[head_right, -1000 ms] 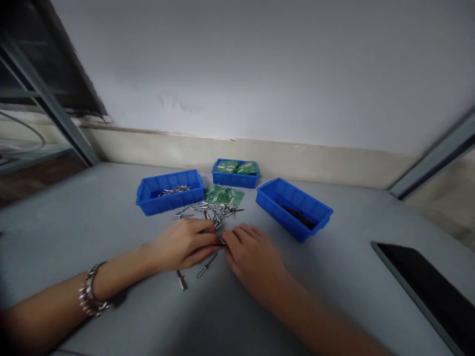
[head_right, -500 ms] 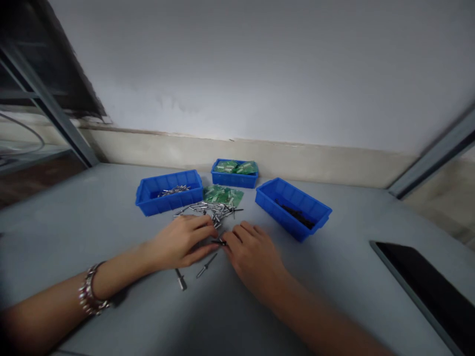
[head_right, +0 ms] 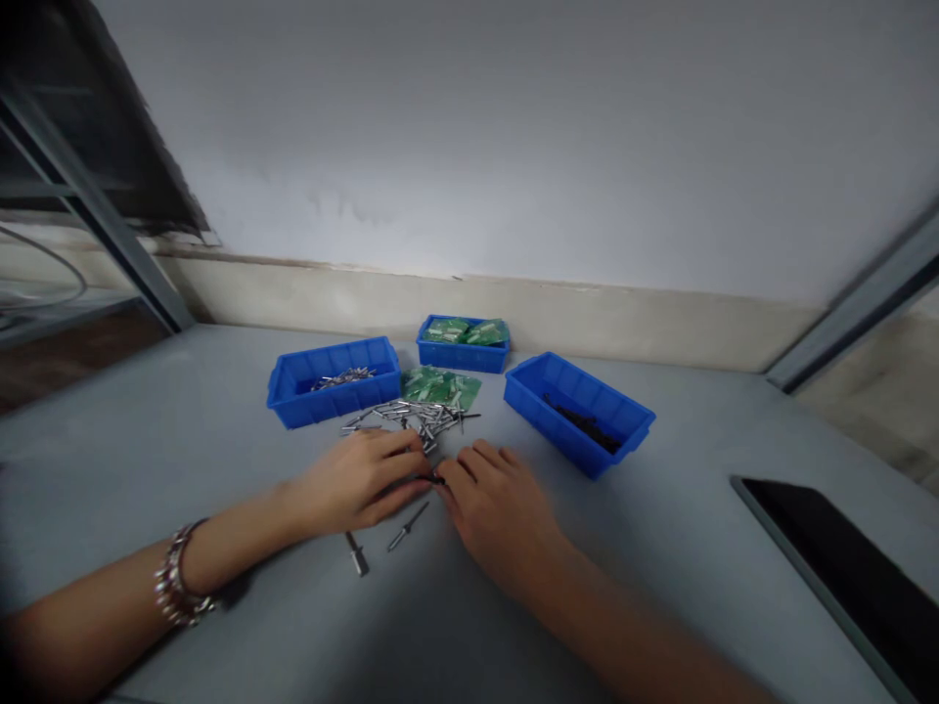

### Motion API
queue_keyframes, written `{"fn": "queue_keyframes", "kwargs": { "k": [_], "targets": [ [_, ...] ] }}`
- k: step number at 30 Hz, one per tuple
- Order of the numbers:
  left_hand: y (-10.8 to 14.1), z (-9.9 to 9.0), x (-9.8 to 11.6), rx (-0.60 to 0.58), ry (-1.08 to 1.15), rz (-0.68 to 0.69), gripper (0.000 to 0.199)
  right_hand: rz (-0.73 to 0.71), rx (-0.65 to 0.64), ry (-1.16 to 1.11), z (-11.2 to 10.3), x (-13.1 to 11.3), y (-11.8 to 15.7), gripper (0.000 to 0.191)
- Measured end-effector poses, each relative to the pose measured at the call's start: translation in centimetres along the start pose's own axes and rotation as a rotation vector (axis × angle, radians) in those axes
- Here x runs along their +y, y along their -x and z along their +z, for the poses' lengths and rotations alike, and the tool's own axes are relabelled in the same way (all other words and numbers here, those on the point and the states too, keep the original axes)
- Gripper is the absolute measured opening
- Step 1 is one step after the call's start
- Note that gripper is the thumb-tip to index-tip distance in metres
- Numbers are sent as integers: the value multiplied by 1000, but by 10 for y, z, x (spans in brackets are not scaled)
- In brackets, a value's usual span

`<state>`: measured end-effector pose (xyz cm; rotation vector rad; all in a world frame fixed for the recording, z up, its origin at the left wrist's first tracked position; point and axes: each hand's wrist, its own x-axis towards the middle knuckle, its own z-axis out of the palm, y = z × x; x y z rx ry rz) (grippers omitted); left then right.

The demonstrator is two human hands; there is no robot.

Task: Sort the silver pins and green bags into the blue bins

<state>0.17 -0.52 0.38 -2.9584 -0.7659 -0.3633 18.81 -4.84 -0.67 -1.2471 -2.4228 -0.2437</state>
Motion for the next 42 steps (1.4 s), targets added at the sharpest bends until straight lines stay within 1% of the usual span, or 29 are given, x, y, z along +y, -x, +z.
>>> {"fn": "queue_keyframes", "kwargs": {
  "k": [4, 9, 16, 24, 28, 32, 42],
  "targets": [
    [0, 0, 0, 1, -3, 4, 26, 4, 11, 1, 2, 1, 0, 14],
    [1, 1, 0, 3, -13, 5, 26, 13, 56, 20, 4, 1, 1, 14],
    [0, 1, -1, -1, -7, 6, 27, -2, 77, 8, 3, 1, 0, 13],
    [0, 1, -1, -5, -47, -44, 30, -22, 129, -13, 3, 0, 1, 22],
    [1, 1, 0, -8, -38, -32, 28, -17, 153, -13, 3, 0, 1, 26],
    [1, 0, 0, 13, -22, -1, 25, -16, 171, -21, 3, 0, 1, 28],
    [0, 1, 0, 43, -53, 3, 28, 35, 134, -7, 5, 2, 2, 20]
  ]
}}
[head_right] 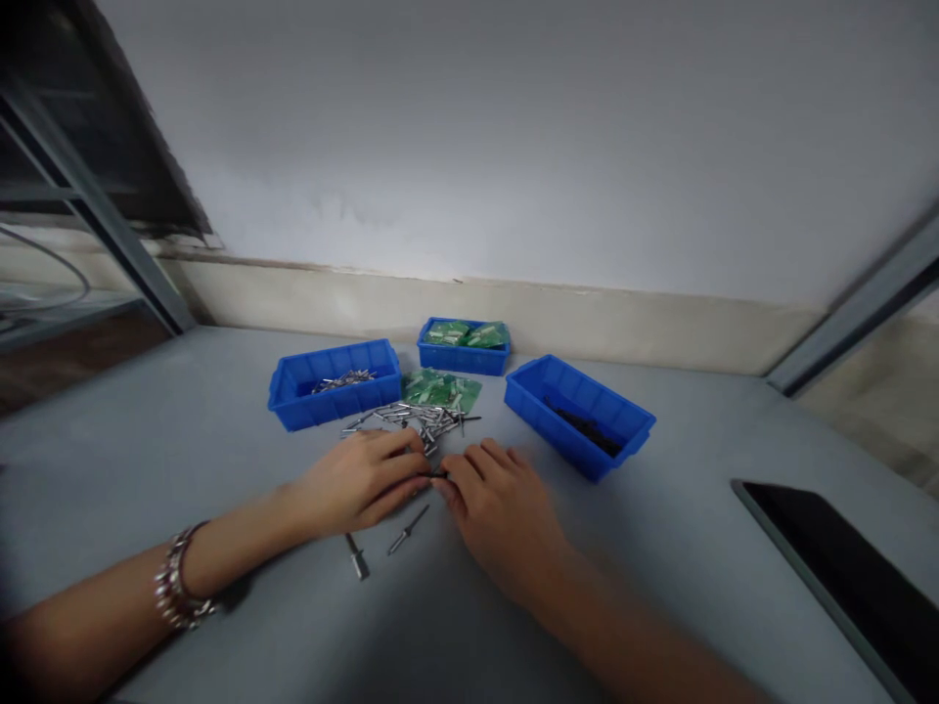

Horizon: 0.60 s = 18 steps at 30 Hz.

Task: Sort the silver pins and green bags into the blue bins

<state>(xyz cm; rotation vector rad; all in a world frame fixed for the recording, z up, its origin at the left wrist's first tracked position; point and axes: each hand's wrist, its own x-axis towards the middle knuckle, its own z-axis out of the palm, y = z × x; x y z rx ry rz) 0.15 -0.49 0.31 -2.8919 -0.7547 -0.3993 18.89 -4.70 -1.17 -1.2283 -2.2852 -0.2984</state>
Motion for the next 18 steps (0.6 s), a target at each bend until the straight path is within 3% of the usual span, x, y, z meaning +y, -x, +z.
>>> {"fn": "queue_keyframes", "kwargs": {
  "k": [18],
  "targets": [
    [0, -3, 1, -41, 10, -25, 32, -19, -40, -18, -5, -2, -1, 25]
  ]
}}
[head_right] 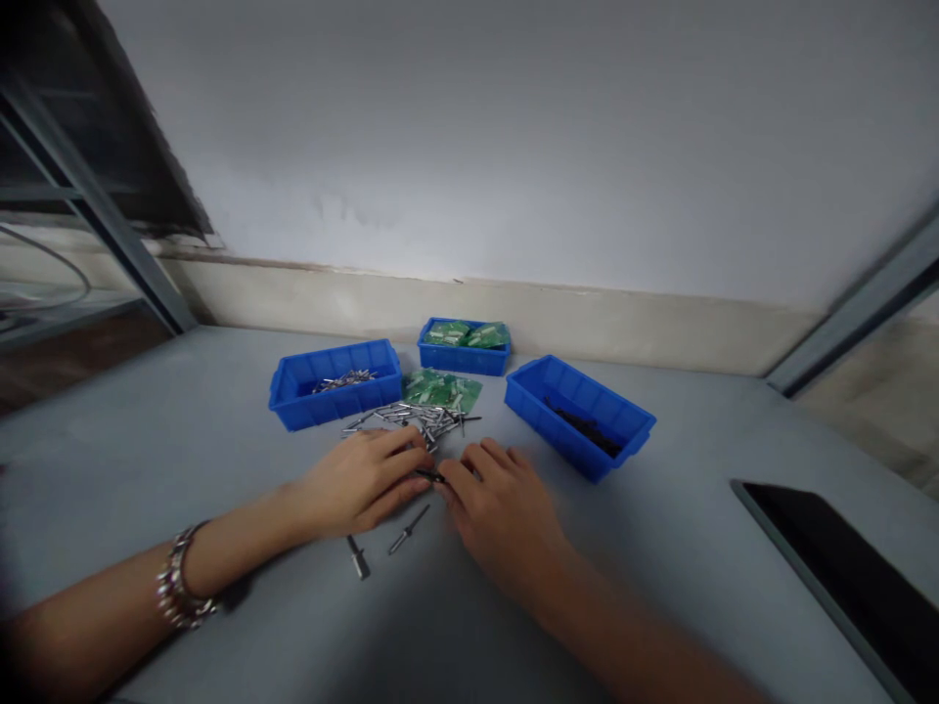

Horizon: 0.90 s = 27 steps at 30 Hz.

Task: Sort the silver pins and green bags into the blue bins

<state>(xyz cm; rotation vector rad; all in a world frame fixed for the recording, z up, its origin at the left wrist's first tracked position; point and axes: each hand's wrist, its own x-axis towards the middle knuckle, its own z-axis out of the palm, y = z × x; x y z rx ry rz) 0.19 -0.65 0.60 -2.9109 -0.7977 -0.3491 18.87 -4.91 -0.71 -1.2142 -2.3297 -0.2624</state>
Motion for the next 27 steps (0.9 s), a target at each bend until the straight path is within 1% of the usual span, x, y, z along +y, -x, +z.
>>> {"fn": "queue_keyframes", "kwargs": {
  "k": [5, 17, 23, 27],
  "targets": [
    [1, 0, 0, 2, 11, -28, 32, 17, -9, -10, -1, 0, 0, 21],
    [0, 4, -3, 67, -3, -2, 28, 51, 1, -43, 0, 0, 0, 26],
    [0, 3, -2, 98, -18, 13, 28, 64, 8, -37, 2, 1, 1, 25],
    [0, 3, -2, 93, -20, 9, 27, 67, 16, -46, 2, 1, 0, 23]
  ]
}}
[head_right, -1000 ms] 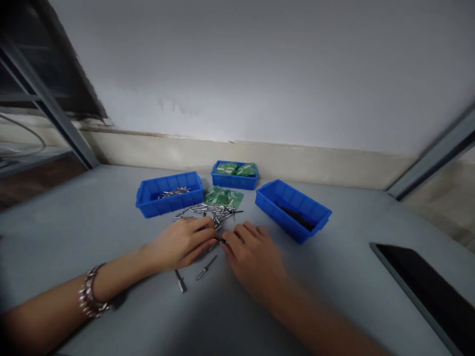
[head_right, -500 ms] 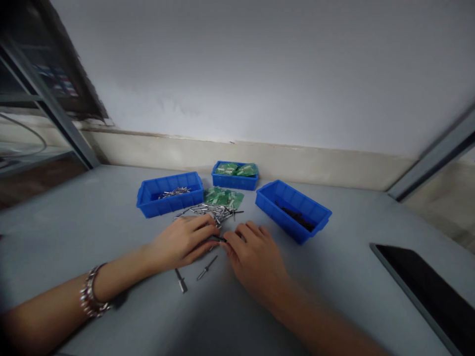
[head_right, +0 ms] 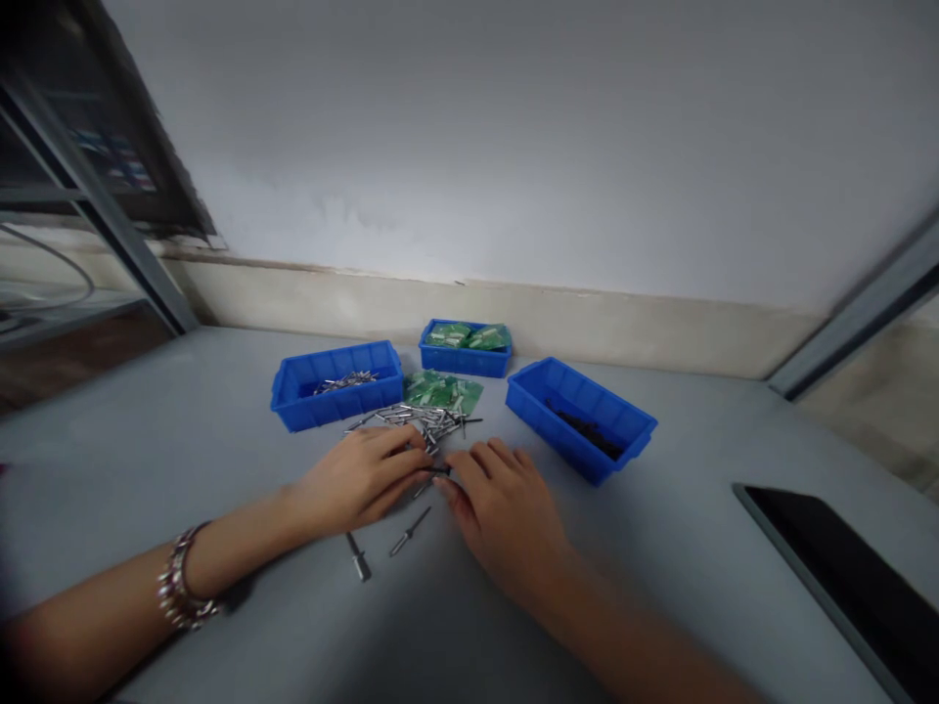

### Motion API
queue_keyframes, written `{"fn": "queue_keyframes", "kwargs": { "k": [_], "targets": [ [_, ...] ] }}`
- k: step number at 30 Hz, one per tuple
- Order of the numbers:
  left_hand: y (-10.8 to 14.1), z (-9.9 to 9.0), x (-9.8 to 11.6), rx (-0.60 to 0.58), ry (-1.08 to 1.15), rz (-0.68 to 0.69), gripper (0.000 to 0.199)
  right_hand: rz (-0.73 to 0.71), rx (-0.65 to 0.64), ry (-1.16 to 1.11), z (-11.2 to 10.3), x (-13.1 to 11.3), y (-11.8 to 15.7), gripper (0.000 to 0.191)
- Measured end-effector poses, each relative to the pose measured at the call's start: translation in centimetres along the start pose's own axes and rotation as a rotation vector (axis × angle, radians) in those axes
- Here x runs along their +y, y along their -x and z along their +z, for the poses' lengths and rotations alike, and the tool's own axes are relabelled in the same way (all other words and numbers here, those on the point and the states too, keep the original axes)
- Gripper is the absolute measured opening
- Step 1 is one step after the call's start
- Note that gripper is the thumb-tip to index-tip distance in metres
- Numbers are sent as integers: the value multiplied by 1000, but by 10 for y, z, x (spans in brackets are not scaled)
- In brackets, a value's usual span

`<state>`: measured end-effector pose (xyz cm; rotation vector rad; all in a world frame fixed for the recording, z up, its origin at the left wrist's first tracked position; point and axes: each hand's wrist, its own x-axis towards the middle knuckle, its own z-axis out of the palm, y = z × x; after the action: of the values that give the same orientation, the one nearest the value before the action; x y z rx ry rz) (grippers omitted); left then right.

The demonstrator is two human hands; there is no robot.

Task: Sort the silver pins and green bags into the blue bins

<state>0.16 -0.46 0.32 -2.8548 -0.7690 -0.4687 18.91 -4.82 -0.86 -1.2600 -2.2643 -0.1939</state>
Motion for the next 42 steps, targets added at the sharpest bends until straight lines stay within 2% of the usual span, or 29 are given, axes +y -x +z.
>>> {"fn": "queue_keyframes", "kwargs": {
  "k": [9, 19, 31, 42],
  "targets": [
    [-1, -2, 1, -22, 2, 2, 27, -35, 6, -23, -1, -1, 1, 19],
    [0, -2, 2, -60, 46, -24, 31, -54, 37, -30, -2, -2, 0, 25],
    [0, -1, 0, 65, 24, 25, 28, -22, -13, -56, -1, -2, 0, 22],
    [0, 0, -1, 95, 42, 40, 25, -36, -1, -57, 0, -1, 0, 24]
  ]
}}
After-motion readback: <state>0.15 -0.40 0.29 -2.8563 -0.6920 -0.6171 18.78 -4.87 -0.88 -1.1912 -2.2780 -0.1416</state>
